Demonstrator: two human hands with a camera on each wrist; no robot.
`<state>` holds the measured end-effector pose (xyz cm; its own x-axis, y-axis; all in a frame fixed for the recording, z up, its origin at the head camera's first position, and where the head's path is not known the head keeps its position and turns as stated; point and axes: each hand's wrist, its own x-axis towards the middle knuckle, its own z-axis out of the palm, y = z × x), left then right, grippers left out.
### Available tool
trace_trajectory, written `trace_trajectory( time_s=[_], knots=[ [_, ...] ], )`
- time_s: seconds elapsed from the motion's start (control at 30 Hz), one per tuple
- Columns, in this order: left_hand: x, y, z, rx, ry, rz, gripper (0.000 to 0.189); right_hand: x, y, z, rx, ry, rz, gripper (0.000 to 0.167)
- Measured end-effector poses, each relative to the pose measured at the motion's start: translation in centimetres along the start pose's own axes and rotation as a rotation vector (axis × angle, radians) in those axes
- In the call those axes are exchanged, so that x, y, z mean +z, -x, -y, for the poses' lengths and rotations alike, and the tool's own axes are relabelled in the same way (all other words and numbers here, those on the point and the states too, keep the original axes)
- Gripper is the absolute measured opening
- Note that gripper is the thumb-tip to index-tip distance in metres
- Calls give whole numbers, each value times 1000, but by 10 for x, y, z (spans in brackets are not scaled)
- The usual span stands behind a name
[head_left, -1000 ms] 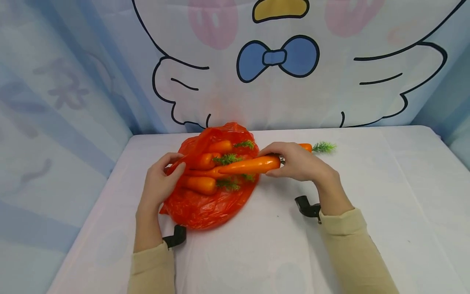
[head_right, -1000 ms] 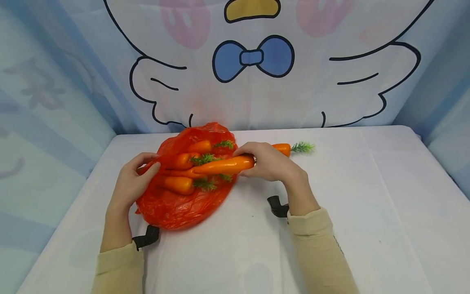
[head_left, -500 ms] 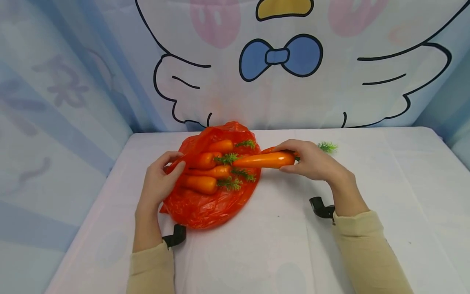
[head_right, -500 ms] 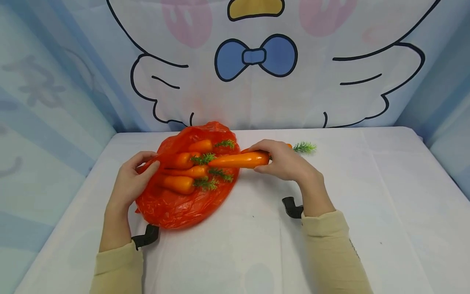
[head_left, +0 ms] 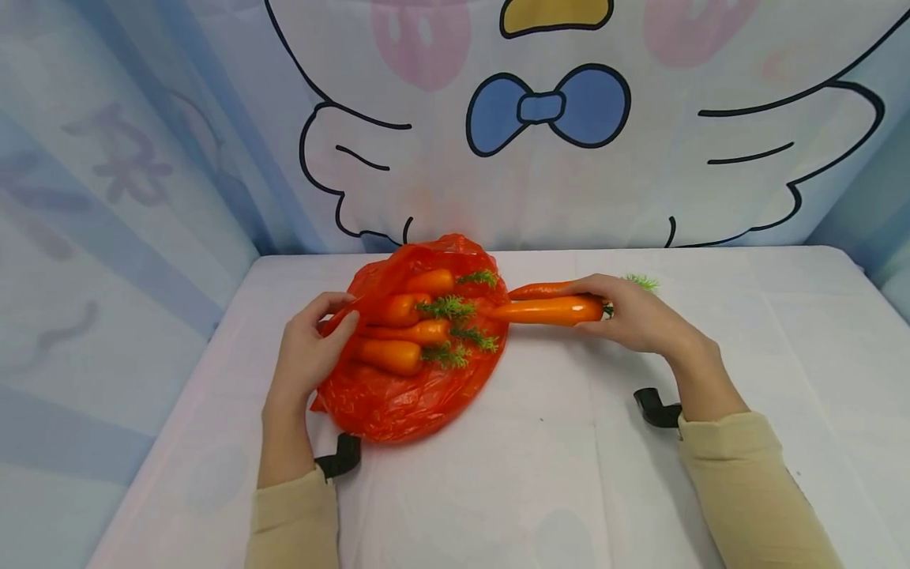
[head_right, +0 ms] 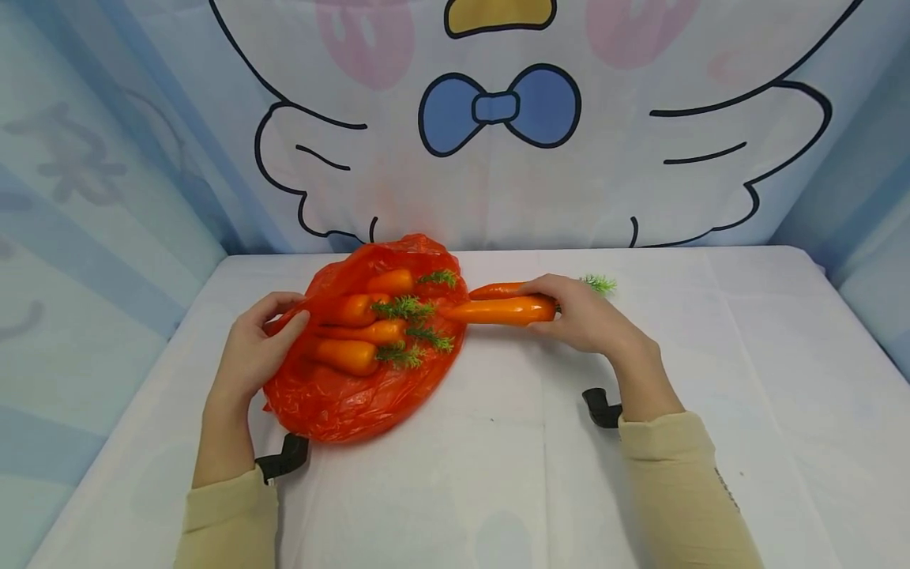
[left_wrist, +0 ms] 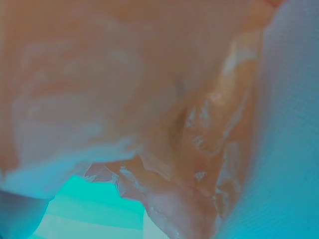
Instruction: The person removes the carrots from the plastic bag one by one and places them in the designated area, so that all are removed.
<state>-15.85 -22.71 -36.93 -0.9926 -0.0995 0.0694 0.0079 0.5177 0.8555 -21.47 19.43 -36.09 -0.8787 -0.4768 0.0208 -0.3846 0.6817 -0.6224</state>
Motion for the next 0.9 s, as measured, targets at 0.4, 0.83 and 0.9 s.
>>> trace_trajectory(
  time_s=[0.4, 0.83, 0.9],
  knots=[
    [-1, 1, 1, -9, 4, 6, 31, -4, 8, -21, -17, 30, -21, 42],
    [-2, 1, 2, -14, -6, 8, 32, 2, 8, -26, 74, 32, 5, 44],
    [-1, 0, 2, -10, -3, 8, 32, 3, 8, -26, 87, 33, 10, 44]
  ],
)
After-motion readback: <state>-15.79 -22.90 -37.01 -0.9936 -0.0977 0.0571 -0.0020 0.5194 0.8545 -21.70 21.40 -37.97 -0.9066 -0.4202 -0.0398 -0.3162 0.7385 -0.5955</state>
